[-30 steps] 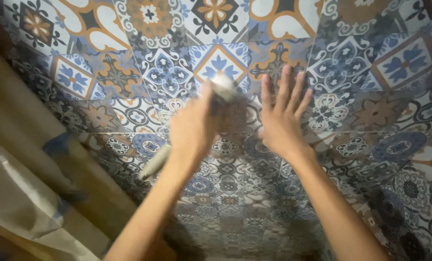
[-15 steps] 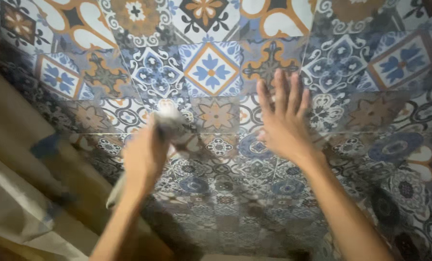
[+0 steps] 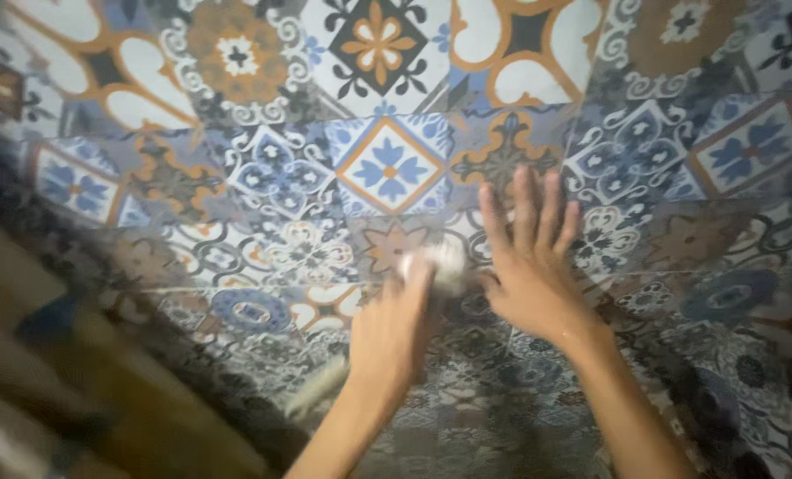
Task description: The person scrubs a tiled wall using a brush, moving systematically across the surface to clean the grout lines and tile faces. The camera is head-mounted and shakes significantly during the task.
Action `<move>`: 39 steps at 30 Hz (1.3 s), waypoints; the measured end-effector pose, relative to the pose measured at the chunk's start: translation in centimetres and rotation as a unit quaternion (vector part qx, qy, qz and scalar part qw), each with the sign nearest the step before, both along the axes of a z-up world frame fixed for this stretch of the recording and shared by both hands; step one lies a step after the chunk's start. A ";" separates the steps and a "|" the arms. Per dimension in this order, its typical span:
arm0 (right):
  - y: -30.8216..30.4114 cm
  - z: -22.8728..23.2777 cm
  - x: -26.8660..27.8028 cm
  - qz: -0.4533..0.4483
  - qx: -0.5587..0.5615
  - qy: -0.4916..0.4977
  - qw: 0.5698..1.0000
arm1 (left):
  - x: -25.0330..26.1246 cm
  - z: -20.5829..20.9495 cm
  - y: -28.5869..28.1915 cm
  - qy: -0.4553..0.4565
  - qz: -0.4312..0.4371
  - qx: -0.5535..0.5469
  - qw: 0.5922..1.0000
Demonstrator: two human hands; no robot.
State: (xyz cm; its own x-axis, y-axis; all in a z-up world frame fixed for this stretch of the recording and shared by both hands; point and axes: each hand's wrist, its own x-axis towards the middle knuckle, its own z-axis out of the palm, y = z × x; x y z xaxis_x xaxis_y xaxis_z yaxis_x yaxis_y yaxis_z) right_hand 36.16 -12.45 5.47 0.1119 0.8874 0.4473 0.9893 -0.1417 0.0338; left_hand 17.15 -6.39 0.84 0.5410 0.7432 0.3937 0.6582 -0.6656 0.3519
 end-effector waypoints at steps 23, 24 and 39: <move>-3.8 -0.1 2.4 0.070 0.109 -0.079 0.988 | -5.9 11.7 1.7 -0.078 0.098 0.176 0.976; -4.5 0.2 3.0 0.045 0.118 -0.067 0.990 | -4.4 11.0 1.6 -0.057 0.091 0.179 0.978; -10.2 4.1 16.4 -0.082 0.027 -0.054 0.995 | -7.1 6.2 -1.2 0.082 0.164 0.071 0.980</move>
